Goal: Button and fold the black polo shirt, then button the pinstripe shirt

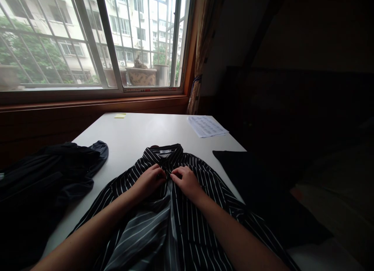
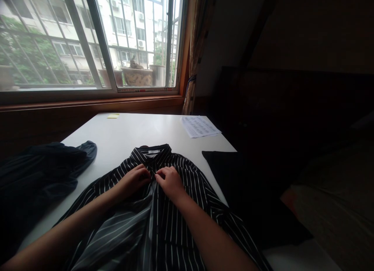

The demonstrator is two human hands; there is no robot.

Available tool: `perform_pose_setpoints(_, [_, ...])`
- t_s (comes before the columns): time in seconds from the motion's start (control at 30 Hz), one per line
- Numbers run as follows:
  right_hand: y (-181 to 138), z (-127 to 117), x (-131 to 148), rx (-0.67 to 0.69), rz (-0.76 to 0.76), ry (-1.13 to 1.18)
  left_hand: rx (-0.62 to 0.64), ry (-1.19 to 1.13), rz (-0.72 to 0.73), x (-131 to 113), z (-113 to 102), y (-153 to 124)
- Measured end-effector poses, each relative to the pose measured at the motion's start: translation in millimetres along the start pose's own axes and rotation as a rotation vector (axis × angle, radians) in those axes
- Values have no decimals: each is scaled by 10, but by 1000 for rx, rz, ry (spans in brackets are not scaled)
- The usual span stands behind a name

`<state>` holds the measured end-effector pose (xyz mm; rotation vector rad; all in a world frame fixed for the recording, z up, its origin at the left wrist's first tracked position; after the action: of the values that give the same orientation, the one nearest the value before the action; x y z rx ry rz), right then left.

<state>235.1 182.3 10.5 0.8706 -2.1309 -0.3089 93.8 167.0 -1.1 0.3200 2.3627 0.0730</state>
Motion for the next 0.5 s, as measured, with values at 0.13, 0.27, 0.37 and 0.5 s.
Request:
perform_pose_setpoints(0.13, [2, 5, 35, 6, -39, -15, 24, 54, -18, 16, 10, 12])
perform_pose_setpoints(0.27, [5, 23, 93, 17, -97, -31, 39, 84, -5, 39, 12, 20])
perform_pose_setpoints(0.37, [4, 60, 124, 44, -128, -64, 38, 85, 4, 57, 14, 19])
perform_pose_setpoints(0.5, [4, 109, 137, 94, -131, -83, 50, 46, 6, 61, 9, 13])
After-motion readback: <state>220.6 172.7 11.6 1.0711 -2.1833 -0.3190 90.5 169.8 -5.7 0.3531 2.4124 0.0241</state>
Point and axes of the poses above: each hand's wrist, its own y-axis towards the middle knuckle, its own z-axis out of the palm, x = y × z, the point moved 9 cm from there along y, towards the middle knuckle, and after that the axes turned 14 degrees about -z, right-handed, at the moved point
